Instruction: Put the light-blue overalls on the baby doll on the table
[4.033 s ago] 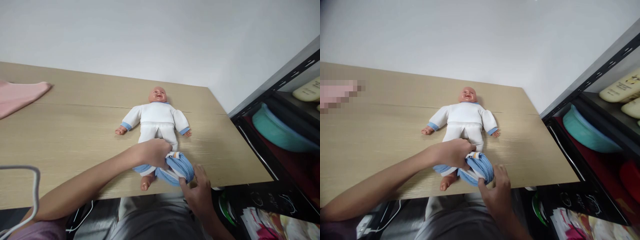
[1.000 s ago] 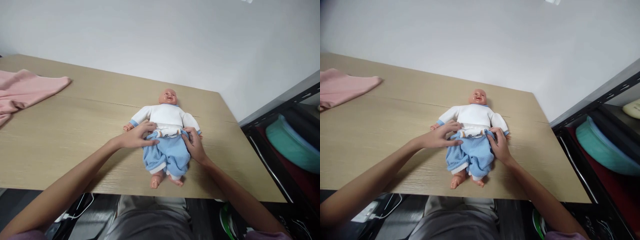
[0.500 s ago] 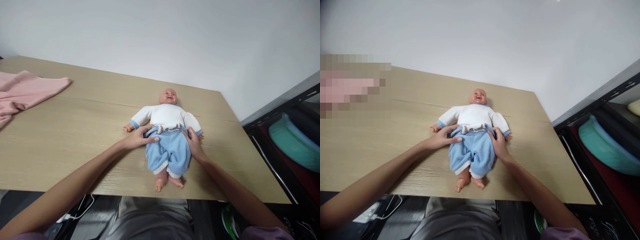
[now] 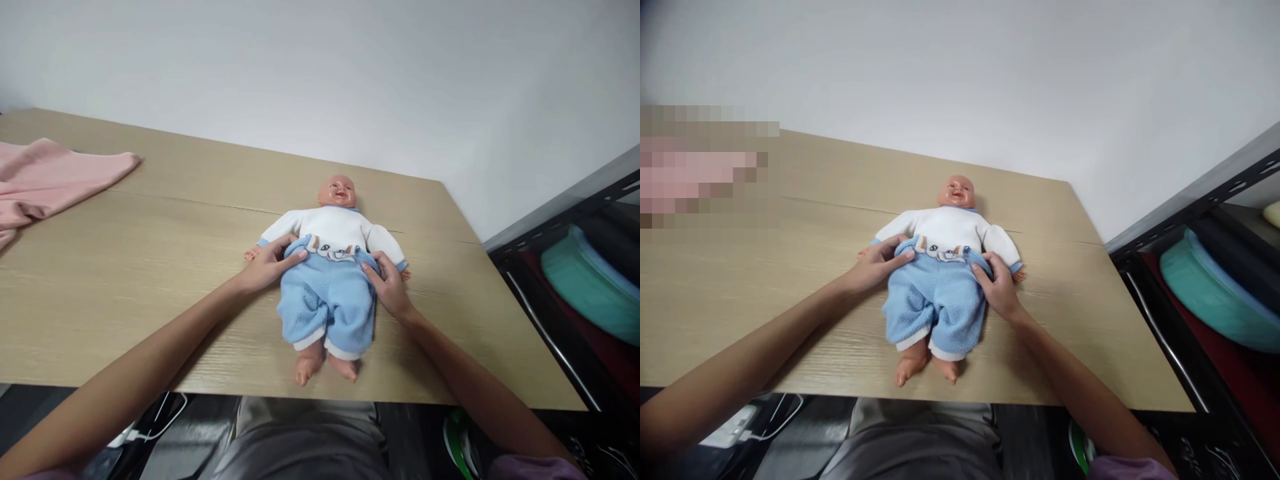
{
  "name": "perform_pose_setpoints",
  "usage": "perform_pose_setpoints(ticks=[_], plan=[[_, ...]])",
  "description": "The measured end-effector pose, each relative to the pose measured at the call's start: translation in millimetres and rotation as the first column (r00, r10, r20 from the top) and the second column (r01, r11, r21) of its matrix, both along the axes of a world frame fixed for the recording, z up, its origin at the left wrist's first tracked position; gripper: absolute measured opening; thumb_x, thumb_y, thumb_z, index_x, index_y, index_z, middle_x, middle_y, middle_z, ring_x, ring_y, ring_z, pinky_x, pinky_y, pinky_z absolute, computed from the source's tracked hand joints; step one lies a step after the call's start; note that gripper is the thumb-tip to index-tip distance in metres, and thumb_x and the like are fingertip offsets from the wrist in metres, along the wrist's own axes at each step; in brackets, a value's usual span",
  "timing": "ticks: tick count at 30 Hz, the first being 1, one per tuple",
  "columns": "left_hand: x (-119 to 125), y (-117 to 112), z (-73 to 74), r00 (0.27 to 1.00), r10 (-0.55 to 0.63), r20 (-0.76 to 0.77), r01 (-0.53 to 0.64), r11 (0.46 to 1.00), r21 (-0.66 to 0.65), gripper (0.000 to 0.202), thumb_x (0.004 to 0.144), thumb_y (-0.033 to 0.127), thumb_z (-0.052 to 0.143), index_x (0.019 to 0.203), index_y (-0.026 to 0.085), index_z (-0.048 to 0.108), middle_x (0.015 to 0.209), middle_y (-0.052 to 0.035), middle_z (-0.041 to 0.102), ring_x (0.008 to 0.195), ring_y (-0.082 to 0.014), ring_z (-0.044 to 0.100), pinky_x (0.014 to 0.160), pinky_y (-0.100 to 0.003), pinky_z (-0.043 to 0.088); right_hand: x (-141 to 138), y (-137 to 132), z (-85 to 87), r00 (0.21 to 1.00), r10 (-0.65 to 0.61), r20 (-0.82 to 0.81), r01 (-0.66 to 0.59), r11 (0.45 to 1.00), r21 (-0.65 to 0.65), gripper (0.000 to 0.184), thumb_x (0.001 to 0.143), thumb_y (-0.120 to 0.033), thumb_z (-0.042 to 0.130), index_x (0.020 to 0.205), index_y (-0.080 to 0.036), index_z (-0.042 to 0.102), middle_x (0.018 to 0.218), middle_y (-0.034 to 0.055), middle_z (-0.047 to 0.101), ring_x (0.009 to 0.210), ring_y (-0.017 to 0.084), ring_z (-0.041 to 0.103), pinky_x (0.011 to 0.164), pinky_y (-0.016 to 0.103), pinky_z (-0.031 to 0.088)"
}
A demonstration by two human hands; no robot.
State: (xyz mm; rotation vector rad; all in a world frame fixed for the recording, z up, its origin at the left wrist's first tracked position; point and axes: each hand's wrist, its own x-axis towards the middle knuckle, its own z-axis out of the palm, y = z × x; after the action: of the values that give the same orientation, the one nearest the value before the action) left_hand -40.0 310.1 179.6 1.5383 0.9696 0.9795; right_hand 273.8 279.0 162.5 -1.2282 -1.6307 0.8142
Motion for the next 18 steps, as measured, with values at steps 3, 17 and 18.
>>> perform_pose_setpoints(ticks=[3,17,18], plan=[[8,3,9.4,0.994,0.097,-0.048,-0.083,0.97,0.229,0.047,0.102,0.067,0.073,0.109,0.022,0.061,0.117,-0.006,0.063,0.109,-0.0233,0.059,0.094,-0.033,0.05,-6,-1,11.6,0.99,-0.082,0.114,0.056,0.976,0.212,0.021,0.108,-0.048,0.064,0.102,-0.028,0.062,0.107,0.0057,0.065,0.107,0.027,0.063,0.106,0.04,0.05],[12,20,-21.2,0.984,0.17,-0.055,-0.17,0.985,0.008,0.037,0.093,0.053,0.07,0.107,0.019,0.07,0.114,-0.0058,0.073,0.117,-0.0325,0.062,0.109,-0.043,0.049,2,30,-24.6,0.965,-0.148,-0.216,0.098,0.969,-0.225,0.038,0.094,-0.063,0.074,0.102,-0.026,0.071,0.108,0.0037,0.077,0.106,0.027,0.071,0.105,0.042,0.057],[12,20,-22.6,0.986,0.166,0.034,-0.164,0.985,-0.049,0.039,0.093,0.054,0.073,0.11,0.019,0.071,0.117,-0.0057,0.074,0.12,-0.0329,0.063,0.11,-0.043,0.048,2,30,-24.3,0.942,-0.153,-0.298,0.074,0.963,-0.259,0.039,0.092,-0.062,0.076,0.108,-0.027,0.073,0.116,0.0042,0.079,0.114,0.028,0.072,0.11,0.042,0.057]])
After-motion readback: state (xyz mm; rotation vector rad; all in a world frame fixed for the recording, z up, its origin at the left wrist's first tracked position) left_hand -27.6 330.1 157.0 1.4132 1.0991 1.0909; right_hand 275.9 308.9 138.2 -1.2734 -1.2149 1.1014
